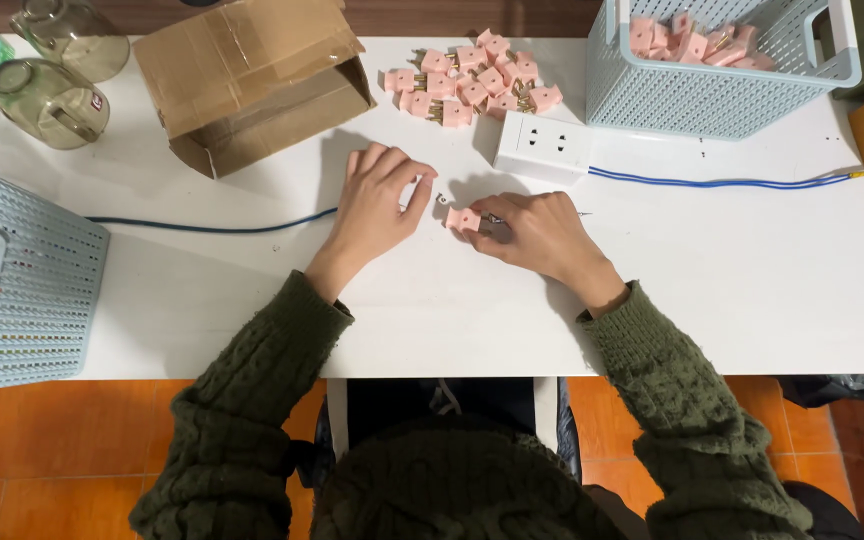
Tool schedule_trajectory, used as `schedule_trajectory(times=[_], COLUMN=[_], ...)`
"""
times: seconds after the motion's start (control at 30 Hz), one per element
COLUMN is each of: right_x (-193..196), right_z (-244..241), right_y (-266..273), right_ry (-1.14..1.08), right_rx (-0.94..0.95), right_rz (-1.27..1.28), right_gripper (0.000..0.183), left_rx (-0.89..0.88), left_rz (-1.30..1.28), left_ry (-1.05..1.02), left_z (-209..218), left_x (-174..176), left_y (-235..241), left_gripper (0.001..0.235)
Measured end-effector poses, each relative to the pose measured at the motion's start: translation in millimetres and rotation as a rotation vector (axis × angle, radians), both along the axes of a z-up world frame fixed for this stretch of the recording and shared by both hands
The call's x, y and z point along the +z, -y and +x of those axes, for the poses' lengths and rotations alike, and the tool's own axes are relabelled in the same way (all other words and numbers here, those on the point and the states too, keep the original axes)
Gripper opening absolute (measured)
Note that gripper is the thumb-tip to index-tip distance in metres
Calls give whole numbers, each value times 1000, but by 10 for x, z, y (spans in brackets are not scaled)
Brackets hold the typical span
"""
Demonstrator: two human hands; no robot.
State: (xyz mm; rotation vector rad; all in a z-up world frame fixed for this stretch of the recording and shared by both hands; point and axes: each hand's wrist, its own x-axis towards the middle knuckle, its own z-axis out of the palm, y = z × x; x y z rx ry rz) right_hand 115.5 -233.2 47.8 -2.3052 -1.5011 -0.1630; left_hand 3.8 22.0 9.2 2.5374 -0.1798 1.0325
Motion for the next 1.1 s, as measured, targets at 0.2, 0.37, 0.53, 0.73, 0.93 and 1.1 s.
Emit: schedule_trajectory(times=[0.2, 0.37, 0.53, 0.73, 0.93, 1.1], right_x=[-144, -126, -75, -83, -92, -130], right_z=[84, 108, 81, 148, 142, 169], right_y=[11, 16, 39, 31, 26, 28], right_ry=[13, -18, -61, -82, -84, -136], right_rx=[-8, -21, -28, -32, -30, -11], right_rz=[-82, -135, -199, -235, -261, -273], right_gripper=[43, 46, 57, 58, 50, 50], left_rx=[-22, -61, -89, -60, -27, -56], left_rz=[83, 123, 210, 331, 391, 367], left_ry=[-85, -152, -163, -134, -129, -280], left_z=[-8, -20, 2, 79, 101, 91], left_x=[-110, -84, -178, -233, -333, -292], left_y=[-12, -2, 7, 0, 9, 23], left_gripper=[4, 6, 10, 11, 11, 15])
